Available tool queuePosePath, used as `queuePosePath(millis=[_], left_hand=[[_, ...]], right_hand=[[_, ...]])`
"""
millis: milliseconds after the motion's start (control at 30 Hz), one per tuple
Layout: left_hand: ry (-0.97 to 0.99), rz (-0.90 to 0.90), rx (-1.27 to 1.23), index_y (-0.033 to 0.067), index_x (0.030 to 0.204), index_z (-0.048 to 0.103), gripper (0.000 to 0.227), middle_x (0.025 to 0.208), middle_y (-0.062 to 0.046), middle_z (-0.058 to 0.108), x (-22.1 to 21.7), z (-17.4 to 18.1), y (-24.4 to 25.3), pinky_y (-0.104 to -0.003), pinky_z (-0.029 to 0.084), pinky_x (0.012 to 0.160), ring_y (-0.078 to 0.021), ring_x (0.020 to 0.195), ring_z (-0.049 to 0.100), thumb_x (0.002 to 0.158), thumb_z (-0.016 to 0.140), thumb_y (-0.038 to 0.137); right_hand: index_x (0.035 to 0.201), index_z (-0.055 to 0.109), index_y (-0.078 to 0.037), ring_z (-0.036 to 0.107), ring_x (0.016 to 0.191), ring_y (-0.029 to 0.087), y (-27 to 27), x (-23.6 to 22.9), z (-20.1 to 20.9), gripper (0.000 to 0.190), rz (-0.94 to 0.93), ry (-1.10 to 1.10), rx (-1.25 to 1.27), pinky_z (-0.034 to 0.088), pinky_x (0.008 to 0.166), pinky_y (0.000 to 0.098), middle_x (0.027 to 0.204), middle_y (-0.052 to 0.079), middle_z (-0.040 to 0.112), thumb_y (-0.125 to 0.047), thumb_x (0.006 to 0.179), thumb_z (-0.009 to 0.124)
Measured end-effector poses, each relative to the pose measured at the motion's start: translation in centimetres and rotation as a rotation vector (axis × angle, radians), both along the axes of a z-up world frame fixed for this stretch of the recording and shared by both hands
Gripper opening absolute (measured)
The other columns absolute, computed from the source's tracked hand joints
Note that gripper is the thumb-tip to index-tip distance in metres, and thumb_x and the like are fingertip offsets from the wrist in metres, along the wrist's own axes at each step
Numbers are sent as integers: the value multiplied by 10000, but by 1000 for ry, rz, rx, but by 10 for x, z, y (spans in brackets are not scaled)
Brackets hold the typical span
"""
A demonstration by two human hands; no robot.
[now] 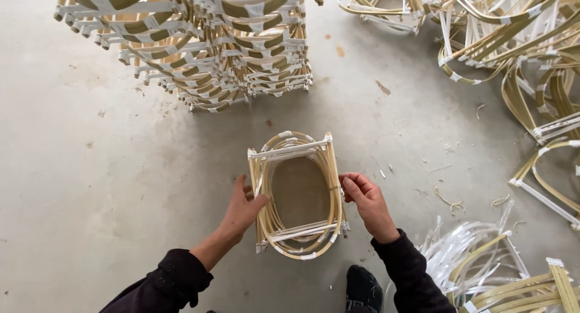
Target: The recorder is shown assembling bamboo baskets by using white plastic straps to tie together curved bamboo pieces to form a frame.
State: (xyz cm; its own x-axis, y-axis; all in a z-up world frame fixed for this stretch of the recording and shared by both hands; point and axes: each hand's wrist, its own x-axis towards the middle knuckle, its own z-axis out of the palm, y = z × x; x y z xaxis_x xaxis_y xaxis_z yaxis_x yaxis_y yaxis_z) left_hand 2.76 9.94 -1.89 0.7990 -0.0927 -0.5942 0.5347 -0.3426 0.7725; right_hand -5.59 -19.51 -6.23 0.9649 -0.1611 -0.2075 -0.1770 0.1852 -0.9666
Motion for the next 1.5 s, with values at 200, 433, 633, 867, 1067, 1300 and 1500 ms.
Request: queuePosePath(millis=[200,433,633,867,1067,1300,1500], left_hand=[[-241,-208,-127,126,1570,266,777,1509,-129,492,-12,-23,4,-391,382,1140,-269,1395,480,847,547,69],[-82,-150,5,232,1604,222,823,1488,-115,531,-10,-10,2,-387,388,1138,-285,1369,511,853,480,17],[-54,-100,-9,188,1591,297,774,1403,-140,622,-17,-30,21,-394,454,1100,-288,1264,618,853,447,11],[151,-86,-110,252,1604,144,847,1441,-121,534,-31,2,32,-432,585,970,-277,1126,686,898,609,183],[363,-127,-142,301,1616,192,830,1324,-130,591,-26,-10,42,-455,548,928,-228,1075,641,903,617,291],[241,-94,-179,173,1579,285,754,1310,-135,648,-37,-29,45,-391,554,977,-239,1101,693,906,606,286],[-219,-124,166,14,1456,462,655,1228,-238,658,-83,-62,64,-441,503,997,-369,1146,636,839,636,150]], right_hand=[[1111,767,9,604,766,103,19,-15,-16,251,-197,-84,-424,518,676,259,897,74,732,-193,1019,650],[1202,728,-44,712,763,167,44,-21,56,335,-120,-131,-818,574,695,302,1134,125,739,-250,950,647],[1303,697,-35,721,1113,208,21,-15,8,413,-36,-136,-322,572,947,331,1216,114,764,-317,1027,574],[1608,191,-203,308,1507,180,34,-15,-34,763,67,275,41,319,1170,385,1648,10,326,-583,970,367],[1624,271,-202,472,1407,238,49,-29,-113,791,58,506,165,419,1115,371,1578,106,457,-645,971,326],[1544,398,-130,613,1172,246,36,-38,-149,706,22,500,207,551,949,415,1368,119,596,-583,1004,357],[1501,432,-143,549,1239,284,63,-44,-101,603,-66,437,202,450,1026,444,1385,119,567,-528,1048,328]])
